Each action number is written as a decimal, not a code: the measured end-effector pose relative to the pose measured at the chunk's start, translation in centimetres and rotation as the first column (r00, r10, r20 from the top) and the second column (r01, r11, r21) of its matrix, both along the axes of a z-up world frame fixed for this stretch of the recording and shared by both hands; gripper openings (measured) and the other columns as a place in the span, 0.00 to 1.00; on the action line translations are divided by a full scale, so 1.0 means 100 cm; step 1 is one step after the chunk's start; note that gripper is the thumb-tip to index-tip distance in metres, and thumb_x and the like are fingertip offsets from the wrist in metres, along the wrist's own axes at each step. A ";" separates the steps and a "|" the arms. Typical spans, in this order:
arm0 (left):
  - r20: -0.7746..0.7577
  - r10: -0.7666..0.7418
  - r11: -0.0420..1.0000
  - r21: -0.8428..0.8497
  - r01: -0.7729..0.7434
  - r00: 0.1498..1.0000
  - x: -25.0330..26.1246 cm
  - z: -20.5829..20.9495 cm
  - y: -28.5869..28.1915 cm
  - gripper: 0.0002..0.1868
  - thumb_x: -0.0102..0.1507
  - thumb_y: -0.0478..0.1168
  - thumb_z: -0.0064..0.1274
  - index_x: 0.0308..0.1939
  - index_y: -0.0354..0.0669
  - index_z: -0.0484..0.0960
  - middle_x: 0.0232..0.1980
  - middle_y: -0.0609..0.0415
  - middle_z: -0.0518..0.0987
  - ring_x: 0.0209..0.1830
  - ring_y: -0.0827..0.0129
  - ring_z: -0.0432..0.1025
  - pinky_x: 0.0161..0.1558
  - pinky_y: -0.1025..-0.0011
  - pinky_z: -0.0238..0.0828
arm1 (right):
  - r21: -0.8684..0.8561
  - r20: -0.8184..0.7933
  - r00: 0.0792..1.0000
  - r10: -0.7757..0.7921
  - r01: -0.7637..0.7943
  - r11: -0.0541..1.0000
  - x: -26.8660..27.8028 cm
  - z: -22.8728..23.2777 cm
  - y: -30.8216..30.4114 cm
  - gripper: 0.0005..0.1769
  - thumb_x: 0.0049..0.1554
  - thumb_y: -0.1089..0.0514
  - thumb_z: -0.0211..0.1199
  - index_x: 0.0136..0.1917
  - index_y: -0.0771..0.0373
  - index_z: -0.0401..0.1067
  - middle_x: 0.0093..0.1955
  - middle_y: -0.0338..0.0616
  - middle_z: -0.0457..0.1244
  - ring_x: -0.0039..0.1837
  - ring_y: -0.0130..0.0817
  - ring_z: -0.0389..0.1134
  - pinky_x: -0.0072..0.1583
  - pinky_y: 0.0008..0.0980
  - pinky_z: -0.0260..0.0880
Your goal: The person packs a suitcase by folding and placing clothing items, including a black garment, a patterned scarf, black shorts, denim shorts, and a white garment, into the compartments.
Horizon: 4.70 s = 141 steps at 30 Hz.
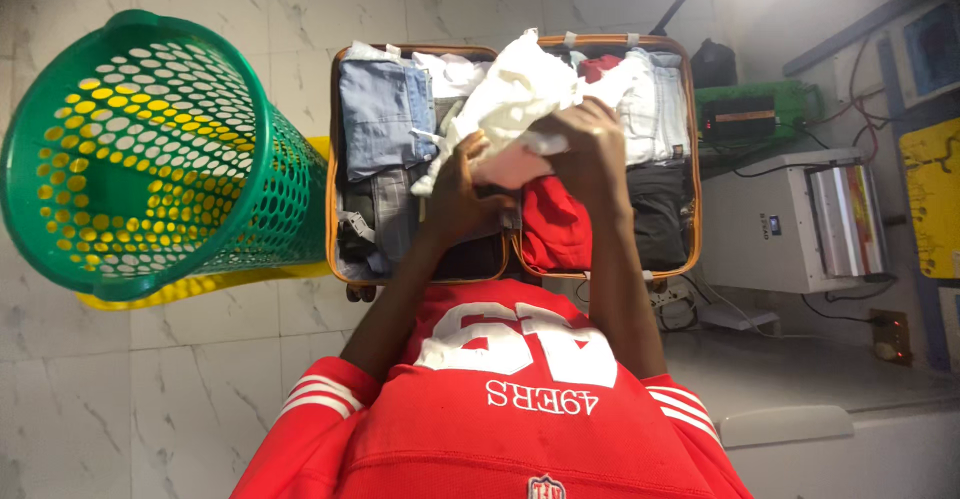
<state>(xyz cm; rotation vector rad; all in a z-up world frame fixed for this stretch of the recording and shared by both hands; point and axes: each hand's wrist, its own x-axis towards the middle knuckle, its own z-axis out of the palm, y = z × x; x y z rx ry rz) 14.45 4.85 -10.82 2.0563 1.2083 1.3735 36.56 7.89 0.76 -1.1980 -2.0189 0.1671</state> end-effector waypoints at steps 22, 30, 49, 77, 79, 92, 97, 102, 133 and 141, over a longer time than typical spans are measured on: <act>-0.453 0.439 0.792 0.602 -0.096 0.776 -0.032 0.164 0.123 0.16 0.67 0.38 0.53 0.57 0.62 0.86 0.50 0.50 0.83 0.52 0.54 0.75 0.55 0.54 0.70 | 0.135 -0.359 0.924 -0.131 0.190 0.972 0.196 0.012 0.049 0.08 0.56 0.65 0.75 0.50 0.66 0.80 0.52 0.49 0.69 0.58 0.44 0.69 0.61 0.39 0.70; -0.734 -0.082 0.995 -0.022 0.097 0.674 -0.053 -0.018 -0.006 0.20 0.62 0.38 0.58 0.55 0.68 0.87 0.52 0.54 0.82 0.53 0.61 0.76 0.50 0.60 0.71 | -0.159 -0.011 0.998 -0.067 0.064 0.985 0.141 -0.123 -0.083 0.11 0.41 0.69 0.72 0.37 0.57 0.79 0.38 0.41 0.69 0.46 0.42 0.69 0.56 0.40 0.64; -0.246 0.020 0.790 -0.590 -0.167 0.969 -0.009 -0.126 0.008 0.19 0.59 0.38 0.59 0.55 0.47 0.85 0.42 0.45 0.85 0.39 0.55 0.81 0.42 0.62 0.77 | -0.684 0.209 0.968 -0.138 0.245 0.687 0.010 -0.213 -0.075 0.20 0.51 0.60 0.67 0.59 0.54 0.72 0.42 0.48 0.70 0.50 0.50 0.70 0.52 0.50 0.68; 0.005 -0.134 0.686 -0.721 0.097 0.991 0.004 -0.052 -0.015 0.13 0.65 0.47 0.58 0.46 0.45 0.86 0.39 0.51 0.87 0.38 0.71 0.82 0.40 0.71 0.76 | -0.228 -0.458 -0.599 -0.657 -0.635 0.738 -0.067 -0.379 0.007 0.22 0.66 0.57 0.43 0.65 0.71 0.67 0.61 0.60 0.67 0.61 0.53 0.70 0.64 0.53 0.71; 0.037 -0.126 0.661 -0.742 0.112 0.991 0.005 -0.064 -0.005 0.14 0.67 0.50 0.54 0.47 0.46 0.86 0.39 0.52 0.87 0.38 0.70 0.83 0.41 0.70 0.76 | -0.223 -0.561 -0.546 -0.622 -0.624 0.749 -0.062 -0.378 0.005 0.22 0.67 0.59 0.42 0.64 0.72 0.70 0.59 0.60 0.67 0.59 0.53 0.71 0.63 0.52 0.72; -0.640 -0.296 0.614 -0.696 -0.372 0.709 0.103 -0.108 0.145 0.33 0.58 0.65 0.55 0.43 0.34 0.85 0.45 0.37 0.82 0.47 0.47 0.79 0.46 0.55 0.76 | -0.391 -0.364 -0.738 -0.568 -0.432 0.813 -0.085 -0.367 -0.007 0.16 0.65 0.63 0.52 0.65 0.67 0.71 0.62 0.49 0.69 0.62 0.43 0.71 0.63 0.44 0.73; -0.654 -0.309 0.665 -0.668 -0.335 0.690 0.111 -0.163 0.153 0.18 0.61 0.46 0.48 0.41 0.39 0.88 0.47 0.38 0.84 0.48 0.46 0.80 0.47 0.53 0.77 | -0.567 -0.385 -0.650 -0.655 -0.393 0.723 -0.088 -0.353 -0.013 0.17 0.61 0.66 0.55 0.62 0.71 0.70 0.58 0.52 0.68 0.58 0.48 0.71 0.59 0.47 0.74; -0.573 -0.201 0.686 -0.661 -0.304 0.794 0.103 -0.155 0.151 0.19 0.63 0.48 0.45 0.38 0.40 0.88 0.44 0.36 0.84 0.46 0.43 0.79 0.49 0.51 0.75 | -0.624 -0.465 -0.600 -0.651 -0.300 0.722 -0.094 -0.357 -0.005 0.15 0.63 0.63 0.55 0.61 0.70 0.72 0.57 0.50 0.68 0.56 0.42 0.72 0.58 0.42 0.74; -0.421 0.080 0.799 -0.514 -0.311 0.903 0.100 -0.169 0.156 0.19 0.66 0.51 0.45 0.32 0.41 0.81 0.37 0.39 0.83 0.40 0.42 0.78 0.44 0.48 0.72 | -0.922 -0.202 -0.296 -0.934 -0.263 0.283 -0.093 -0.302 -0.090 0.11 0.58 0.58 0.57 0.49 0.58 0.79 0.36 0.34 0.66 0.33 0.26 0.63 0.37 0.27 0.64; -0.432 -0.184 0.746 -0.646 -0.161 0.883 0.065 -0.091 0.074 0.25 0.65 0.61 0.53 0.46 0.41 0.74 0.48 0.41 0.79 0.45 0.42 0.76 0.45 0.48 0.72 | -0.747 -0.297 0.375 -0.878 0.482 0.458 -0.054 -0.286 -0.120 0.16 0.53 0.52 0.71 0.49 0.64 0.76 0.43 0.41 0.72 0.45 0.34 0.74 0.50 0.35 0.73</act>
